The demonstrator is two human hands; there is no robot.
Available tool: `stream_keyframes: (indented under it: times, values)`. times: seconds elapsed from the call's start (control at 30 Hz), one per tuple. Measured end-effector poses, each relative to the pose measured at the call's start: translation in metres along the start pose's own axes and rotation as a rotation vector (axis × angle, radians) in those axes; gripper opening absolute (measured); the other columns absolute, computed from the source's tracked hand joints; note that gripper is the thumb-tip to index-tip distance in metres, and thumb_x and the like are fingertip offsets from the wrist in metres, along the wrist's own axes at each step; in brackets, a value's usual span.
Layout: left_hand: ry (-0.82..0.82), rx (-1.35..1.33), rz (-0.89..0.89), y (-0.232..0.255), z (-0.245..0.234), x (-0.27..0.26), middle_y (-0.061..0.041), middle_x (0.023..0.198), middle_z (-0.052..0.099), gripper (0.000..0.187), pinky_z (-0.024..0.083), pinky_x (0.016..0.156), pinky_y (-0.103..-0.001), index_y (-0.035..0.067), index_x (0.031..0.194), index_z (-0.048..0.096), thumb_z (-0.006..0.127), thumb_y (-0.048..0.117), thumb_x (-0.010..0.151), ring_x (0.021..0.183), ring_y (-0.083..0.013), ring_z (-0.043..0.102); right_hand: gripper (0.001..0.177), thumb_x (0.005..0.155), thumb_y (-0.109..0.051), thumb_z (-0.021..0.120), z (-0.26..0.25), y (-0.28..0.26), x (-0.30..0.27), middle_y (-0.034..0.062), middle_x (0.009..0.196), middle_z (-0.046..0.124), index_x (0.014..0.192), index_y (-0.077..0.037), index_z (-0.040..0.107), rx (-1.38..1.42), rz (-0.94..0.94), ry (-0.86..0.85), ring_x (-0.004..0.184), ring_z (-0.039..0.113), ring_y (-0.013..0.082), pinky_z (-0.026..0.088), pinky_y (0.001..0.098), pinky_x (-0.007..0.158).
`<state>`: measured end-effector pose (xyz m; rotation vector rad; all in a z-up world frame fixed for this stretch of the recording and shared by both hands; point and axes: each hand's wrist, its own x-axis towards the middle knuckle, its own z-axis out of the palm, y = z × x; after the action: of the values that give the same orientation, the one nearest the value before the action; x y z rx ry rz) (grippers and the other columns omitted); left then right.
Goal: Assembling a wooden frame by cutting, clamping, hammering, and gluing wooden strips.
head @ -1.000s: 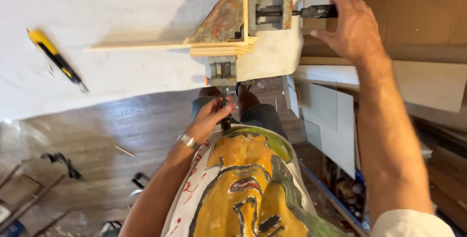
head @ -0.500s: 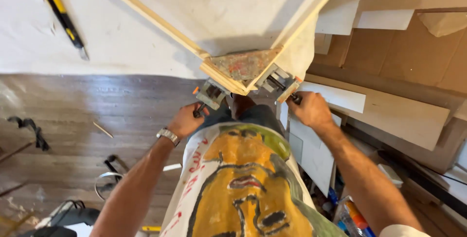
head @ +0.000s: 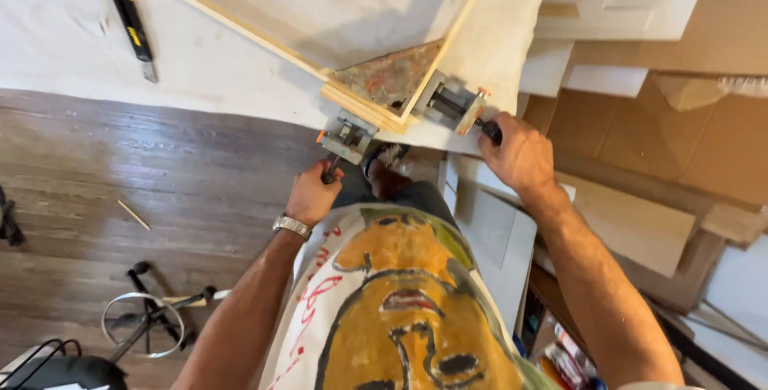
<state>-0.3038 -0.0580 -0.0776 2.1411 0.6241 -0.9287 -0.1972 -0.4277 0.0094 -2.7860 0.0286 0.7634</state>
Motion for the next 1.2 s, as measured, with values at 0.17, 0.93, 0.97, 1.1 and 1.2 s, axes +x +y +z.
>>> stream_keyframes:
  times: [0.17, 0.93, 0.97, 1.1, 1.2]
  values:
    - [-0.025, -0.031, -0.08, 0.041, -0.021, 0.009, -0.018, 0.117, 0.074, 0.041, 0.053, 0.103, -0.051, 0.023, 0.115, 0.067, 0.064, 0.052, 0.087, 0.118, -0.0371, 0.067, 0.03, 0.092, -0.035, 0.072, 0.01, 0.016, 0.061, 0.0086, 0.099, 0.067, 0.113, -0.014, 0.068, -0.152, -0.252, 0.305, 0.094, 0.074, 0.0347, 0.061, 0.0454, 0.083]
    - [0.784, 0.222, 0.27, -0.157, -0.476, 0.156, -0.013, 0.104, 0.071, 0.016, 0.057, 0.071, -0.049, 0.011, 0.108, 0.076, 0.068, 0.011, 0.095, 0.089, -0.0367, 0.07, 0.048, 0.109, -0.034, 0.053, 0.069, -0.324, 0.034, 0.0092, 0.059, 0.055, 0.068, -0.011, 0.056, 0.343, -0.032, 0.397, 0.06, 0.057, 0.0297, 0.044, 0.0414, 0.06]
    - [0.939, 0.387, 0.349, -0.159, -0.506, 0.165, -0.016, 0.106, 0.067, 0.018, 0.056, 0.061, -0.049, 0.004, 0.107, 0.077, 0.071, 0.001, 0.091, 0.083, -0.0361, 0.067, 0.055, 0.107, -0.04, 0.048, 0.07, -0.335, 0.035, 0.0029, 0.055, 0.054, 0.062, -0.009, 0.055, 0.368, 0.027, 0.275, 0.053, 0.051, 0.0191, 0.037, 0.0411, 0.059]
    - [0.95, 0.449, 0.271, -0.168, -0.58, 0.219, -0.019, 0.118, 0.065, 0.021, 0.061, 0.064, -0.05, -0.003, 0.115, 0.073, 0.071, 0.004, 0.096, 0.086, -0.0394, 0.071, 0.051, 0.107, -0.034, 0.05, 0.065, -0.364, 0.046, 0.0002, 0.057, 0.06, 0.063, -0.01, 0.057, 0.376, 0.067, 0.211, 0.055, 0.054, 0.0179, 0.039, 0.0385, 0.061]
    - [0.87, 0.58, 0.252, -0.179, -0.606, 0.266, -0.019, 0.108, 0.061, 0.024, 0.054, 0.046, -0.058, 0.003, 0.122, 0.069, 0.059, 0.008, 0.101, 0.064, -0.0479, 0.066, 0.044, 0.112, -0.033, 0.052, 0.056, -0.365, 0.062, 0.0017, 0.073, 0.074, 0.079, -0.011, 0.071, 0.449, 0.183, 0.258, 0.063, 0.061, 0.0161, 0.047, 0.0357, 0.062]
